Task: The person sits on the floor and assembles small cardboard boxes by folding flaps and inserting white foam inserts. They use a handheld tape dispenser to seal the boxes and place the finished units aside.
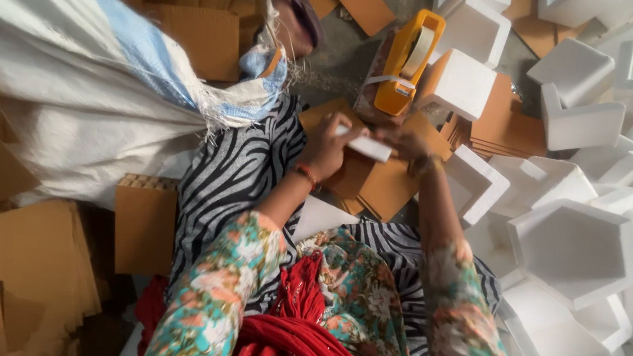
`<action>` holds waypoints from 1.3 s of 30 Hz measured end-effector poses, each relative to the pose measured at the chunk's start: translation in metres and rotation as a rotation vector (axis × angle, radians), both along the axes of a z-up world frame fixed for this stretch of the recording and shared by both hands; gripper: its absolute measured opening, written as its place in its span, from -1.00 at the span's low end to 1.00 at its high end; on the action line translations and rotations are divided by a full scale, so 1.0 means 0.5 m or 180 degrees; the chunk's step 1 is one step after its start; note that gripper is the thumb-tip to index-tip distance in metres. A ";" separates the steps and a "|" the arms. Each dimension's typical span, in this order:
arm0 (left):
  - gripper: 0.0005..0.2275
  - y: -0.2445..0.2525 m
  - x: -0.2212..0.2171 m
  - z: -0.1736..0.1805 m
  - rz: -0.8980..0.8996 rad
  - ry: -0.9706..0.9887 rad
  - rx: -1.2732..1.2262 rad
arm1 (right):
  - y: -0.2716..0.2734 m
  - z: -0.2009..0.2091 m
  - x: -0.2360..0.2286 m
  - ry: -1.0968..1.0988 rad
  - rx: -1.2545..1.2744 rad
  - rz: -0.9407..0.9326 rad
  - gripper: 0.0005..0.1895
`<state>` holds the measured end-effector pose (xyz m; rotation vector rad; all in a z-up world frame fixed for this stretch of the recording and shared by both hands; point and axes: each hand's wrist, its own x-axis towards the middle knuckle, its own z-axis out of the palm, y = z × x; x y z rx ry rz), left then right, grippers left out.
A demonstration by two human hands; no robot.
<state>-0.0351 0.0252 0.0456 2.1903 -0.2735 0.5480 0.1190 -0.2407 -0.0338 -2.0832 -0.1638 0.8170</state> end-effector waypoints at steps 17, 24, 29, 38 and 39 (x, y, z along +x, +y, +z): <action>-0.58 0.084 -0.004 -0.086 -0.0176 0.0353 -0.3313 | 0.059 0.187 -0.202 -0.1753 0.0928 -0.0959 -0.60; -0.67 0.077 0.069 -0.040 0.0077 0.0362 -0.0139 | 0.106 0.239 -0.187 -0.2395 0.0131 0.0070 -0.52; -0.71 0.011 0.087 0.016 -0.0236 0.0693 0.0367 | 0.092 0.182 -0.183 -0.1622 0.0902 -0.0099 -0.60; -0.72 0.015 0.081 0.033 -0.0102 0.0492 0.0399 | 0.117 0.164 0.073 -0.1721 0.0257 -0.1543 -0.61; -0.71 0.020 0.082 0.033 -0.0079 0.0484 0.0385 | 0.128 0.161 0.064 -0.2015 0.0188 -0.1557 -0.61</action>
